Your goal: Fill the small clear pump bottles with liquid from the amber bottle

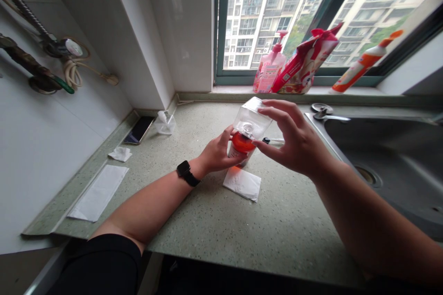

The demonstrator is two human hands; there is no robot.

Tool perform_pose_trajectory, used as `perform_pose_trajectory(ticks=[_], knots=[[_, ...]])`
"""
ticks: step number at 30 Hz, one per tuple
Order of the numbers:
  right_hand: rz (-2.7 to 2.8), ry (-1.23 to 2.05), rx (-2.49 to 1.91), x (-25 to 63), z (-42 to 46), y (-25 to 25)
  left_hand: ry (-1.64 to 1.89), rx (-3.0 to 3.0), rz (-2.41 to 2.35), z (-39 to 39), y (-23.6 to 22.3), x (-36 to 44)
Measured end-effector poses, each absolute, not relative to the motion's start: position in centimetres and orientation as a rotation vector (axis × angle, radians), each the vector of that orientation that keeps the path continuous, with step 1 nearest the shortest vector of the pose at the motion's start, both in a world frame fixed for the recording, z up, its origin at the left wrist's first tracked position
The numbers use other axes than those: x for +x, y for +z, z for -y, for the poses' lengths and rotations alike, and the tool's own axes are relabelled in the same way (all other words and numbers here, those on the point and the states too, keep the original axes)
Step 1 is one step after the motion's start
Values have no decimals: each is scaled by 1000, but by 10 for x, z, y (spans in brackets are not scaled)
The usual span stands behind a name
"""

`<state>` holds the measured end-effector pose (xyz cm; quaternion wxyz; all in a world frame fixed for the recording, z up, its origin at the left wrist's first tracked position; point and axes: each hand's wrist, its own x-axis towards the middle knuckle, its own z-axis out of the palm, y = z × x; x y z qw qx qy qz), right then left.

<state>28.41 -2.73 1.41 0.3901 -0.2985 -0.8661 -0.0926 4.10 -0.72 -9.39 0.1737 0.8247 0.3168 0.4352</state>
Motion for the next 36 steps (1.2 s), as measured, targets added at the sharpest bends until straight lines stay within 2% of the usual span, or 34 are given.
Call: perform_pose_trajectory(ticks=[36], knots=[[2190, -210, -771, 287, 24, 13, 1241, 2369, -899, 6, -95, 41]])
